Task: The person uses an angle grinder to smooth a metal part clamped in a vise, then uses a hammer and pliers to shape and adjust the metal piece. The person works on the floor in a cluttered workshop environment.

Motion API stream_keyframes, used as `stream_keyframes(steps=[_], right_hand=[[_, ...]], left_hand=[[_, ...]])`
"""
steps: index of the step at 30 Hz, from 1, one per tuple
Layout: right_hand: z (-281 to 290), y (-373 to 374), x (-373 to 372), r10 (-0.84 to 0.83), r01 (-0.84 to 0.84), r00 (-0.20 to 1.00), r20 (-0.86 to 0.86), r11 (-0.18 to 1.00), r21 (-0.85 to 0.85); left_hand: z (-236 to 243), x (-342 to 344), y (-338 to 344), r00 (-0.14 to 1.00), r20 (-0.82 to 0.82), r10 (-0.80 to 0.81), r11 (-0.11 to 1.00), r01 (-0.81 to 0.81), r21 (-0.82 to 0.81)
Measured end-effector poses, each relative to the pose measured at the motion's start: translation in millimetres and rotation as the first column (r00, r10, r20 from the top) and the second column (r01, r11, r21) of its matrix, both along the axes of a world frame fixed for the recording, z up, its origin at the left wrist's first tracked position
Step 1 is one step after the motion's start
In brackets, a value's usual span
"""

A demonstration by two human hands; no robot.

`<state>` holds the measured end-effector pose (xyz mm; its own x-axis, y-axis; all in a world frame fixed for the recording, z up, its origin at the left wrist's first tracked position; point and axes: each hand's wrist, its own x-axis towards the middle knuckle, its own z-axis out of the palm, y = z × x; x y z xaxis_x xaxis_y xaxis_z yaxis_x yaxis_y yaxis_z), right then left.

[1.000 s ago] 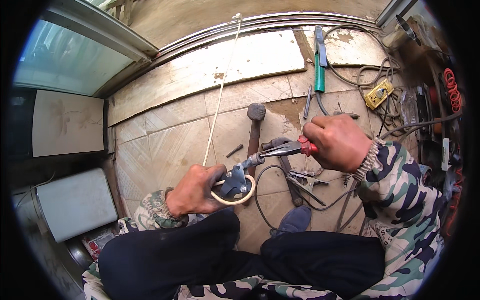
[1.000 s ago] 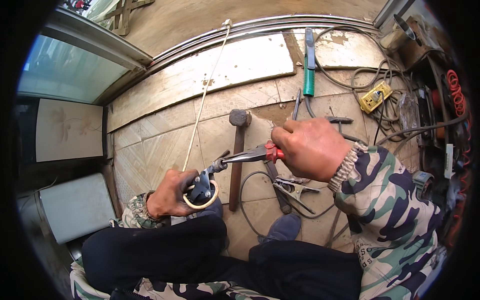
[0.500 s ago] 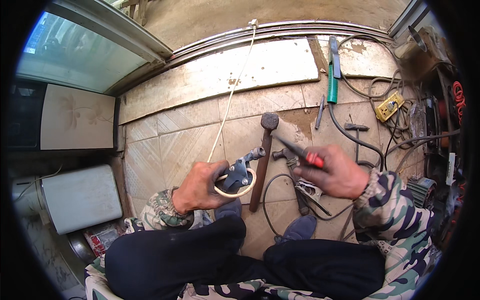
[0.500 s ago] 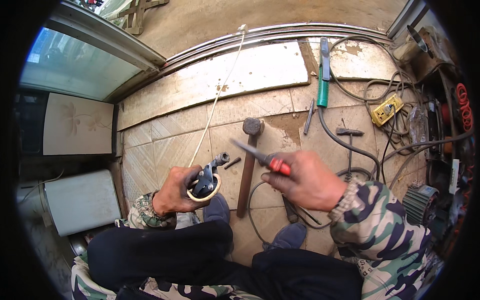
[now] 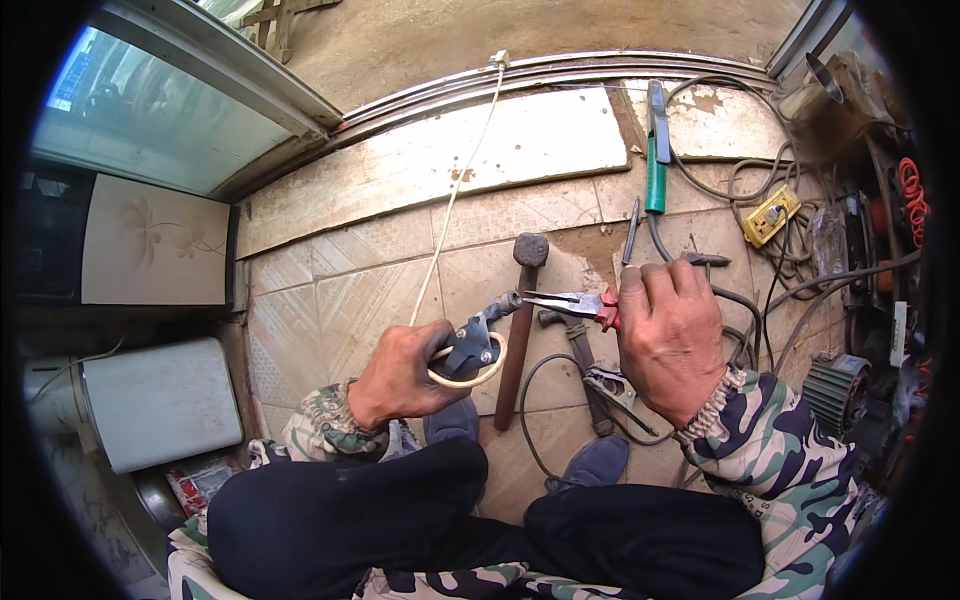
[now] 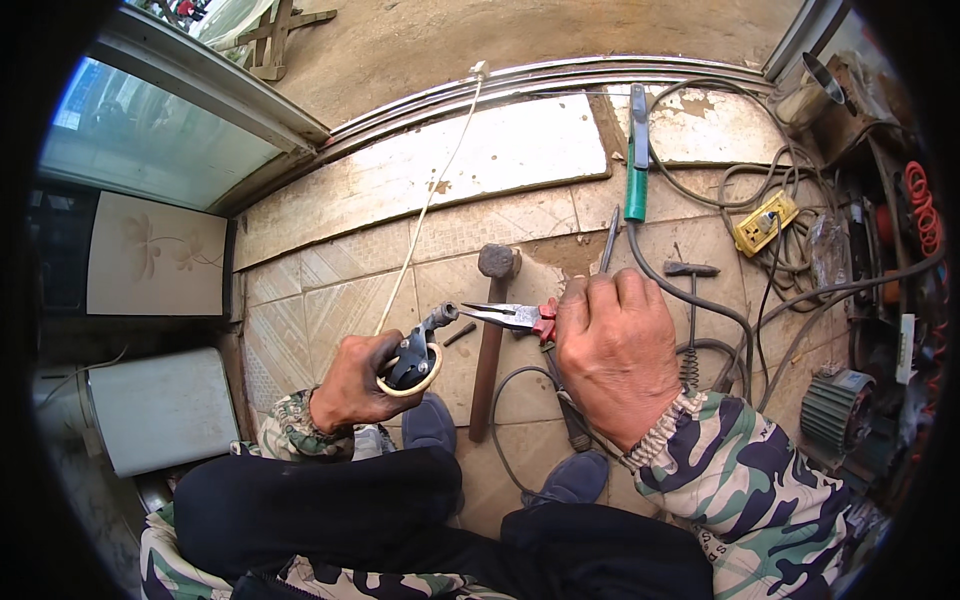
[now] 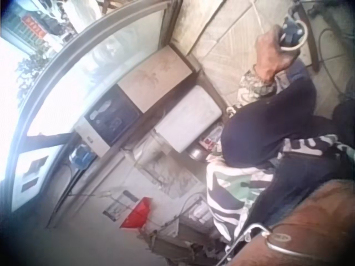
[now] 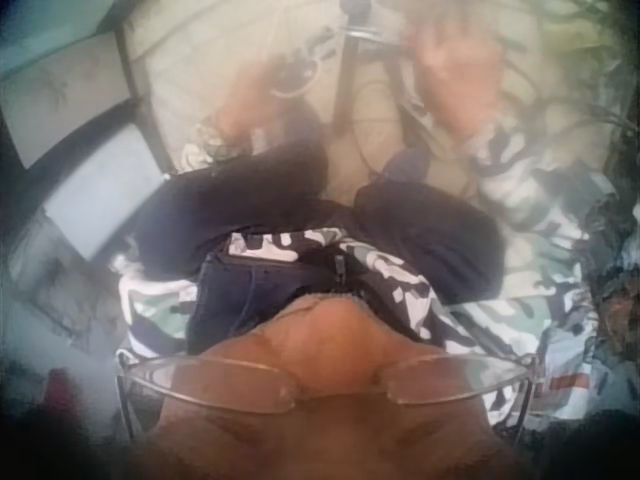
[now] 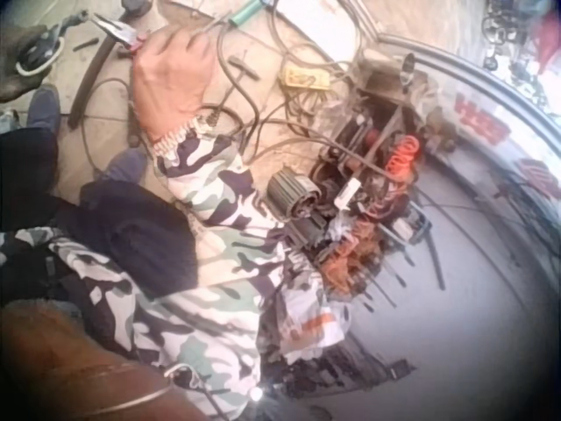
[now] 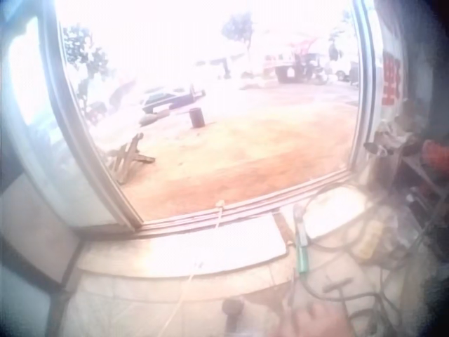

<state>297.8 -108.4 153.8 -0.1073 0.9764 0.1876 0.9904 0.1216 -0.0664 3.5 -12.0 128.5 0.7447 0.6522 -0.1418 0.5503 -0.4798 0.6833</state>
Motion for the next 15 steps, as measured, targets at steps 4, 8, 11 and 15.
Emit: stream_keyframes(steps=[4, 8, 11, 15], right_hand=[[2.8, 0.3, -1.0, 0.012, -0.012, 0.999, 0.038, 1.000, 0.012], [8.5, -1.0, -4.6, 0.027, -0.029, 0.990, 0.138, 1.000, 0.012], [17.9, -1.8, -12.0, 0.017, 0.002, 0.959, 0.282, 0.998, -0.069], [22.2, -1.4, -21.8, 0.008, 0.052, 0.914, 0.405, 0.989, -0.137]], left_hand=[[-3.3, 1.7, -0.9, 1.000, -0.021, 0.003, 1.000, -0.003, 0.019], [-5.2, 6.0, -2.8, 0.999, -0.036, 0.025, 1.000, -0.026, -0.017], [-15.8, 9.2, -6.8, 1.000, -0.001, 0.029, 0.999, -0.029, 0.014], [-25.9, 15.3, -13.5, 0.999, -0.031, 0.036, 0.998, -0.035, 0.047]])
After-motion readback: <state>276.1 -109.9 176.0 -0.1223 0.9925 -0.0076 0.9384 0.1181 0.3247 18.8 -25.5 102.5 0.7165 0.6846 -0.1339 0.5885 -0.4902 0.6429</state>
